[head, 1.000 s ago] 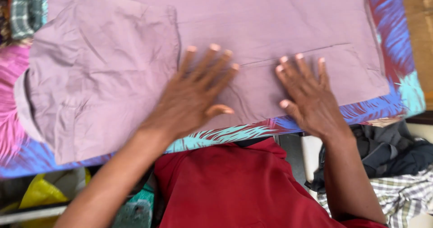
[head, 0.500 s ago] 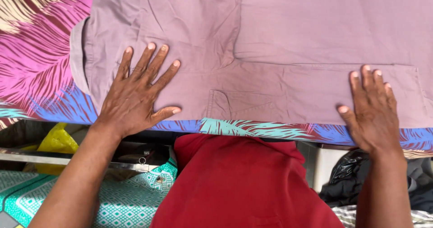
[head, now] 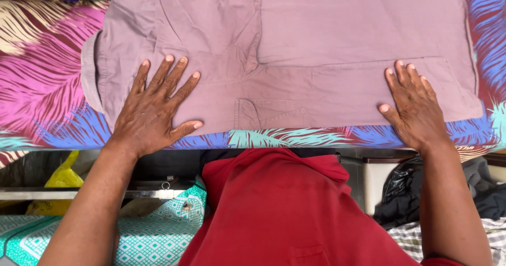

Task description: A person meticulously smooths and folds a purple long-sleeved shirt on a patterned surface, eventually placing it on a stack of other folded items.

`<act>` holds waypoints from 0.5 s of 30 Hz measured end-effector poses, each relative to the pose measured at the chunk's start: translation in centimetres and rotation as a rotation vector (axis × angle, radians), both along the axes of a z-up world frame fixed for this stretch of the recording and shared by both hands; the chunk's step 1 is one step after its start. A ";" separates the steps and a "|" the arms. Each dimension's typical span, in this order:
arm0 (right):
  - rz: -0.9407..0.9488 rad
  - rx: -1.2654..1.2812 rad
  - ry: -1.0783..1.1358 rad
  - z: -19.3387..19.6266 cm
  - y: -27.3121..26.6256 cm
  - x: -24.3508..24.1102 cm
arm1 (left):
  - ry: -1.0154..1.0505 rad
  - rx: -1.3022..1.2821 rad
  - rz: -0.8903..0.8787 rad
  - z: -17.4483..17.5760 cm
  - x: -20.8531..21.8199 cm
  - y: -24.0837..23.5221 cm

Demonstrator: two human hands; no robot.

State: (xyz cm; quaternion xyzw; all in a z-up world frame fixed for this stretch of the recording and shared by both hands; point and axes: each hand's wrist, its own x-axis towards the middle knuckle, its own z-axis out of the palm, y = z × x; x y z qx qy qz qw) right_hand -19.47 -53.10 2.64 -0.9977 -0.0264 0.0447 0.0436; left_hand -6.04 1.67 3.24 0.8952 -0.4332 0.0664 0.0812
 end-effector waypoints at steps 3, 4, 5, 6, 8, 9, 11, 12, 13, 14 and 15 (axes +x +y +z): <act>0.002 0.010 0.008 0.3 0.2 0.0 | -0.022 -0.004 0.013 -0.4 -0.2 0.0; 0.017 0.011 0.006 0.5 0.4 0.0 | -0.025 -0.004 0.028 -0.5 -0.6 -0.2; 0.008 0.031 0.036 0.7 0.6 0.1 | -0.042 0.010 0.026 -0.6 -0.8 -0.5; -0.006 0.049 0.066 0.9 0.6 0.1 | -0.059 0.021 0.020 -0.8 -0.8 -0.9; -0.042 0.065 0.102 3.0 3.5 0.8 | -0.039 -0.012 -0.002 -0.1 -1.9 -3.3; -0.091 0.082 0.139 4.0 4.9 0.9 | -0.017 -0.044 -0.036 0.3 -2.4 -4.6; 0.075 0.109 0.052 4.0 8.1 1.8 | -0.002 -0.098 -0.135 0.9 -2.8 -7.3; 0.245 0.140 -0.044 3.9 9.7 2.3 | 0.007 -0.148 -0.228 1.3 -2.9 -8.7; 0.243 0.139 -0.041 3.5 11.6 2.7 | 0.010 -0.150 -0.229 1.1 -2.8 -9.9; 0.368 0.108 -0.055 3.1 13.4 3.1 | -0.005 -0.155 -0.264 0.9 -2.6 -11.1; 0.492 0.077 -0.067 2.6 15.3 3.6 | -0.020 -0.160 -0.298 0.8 -2.4 -12.3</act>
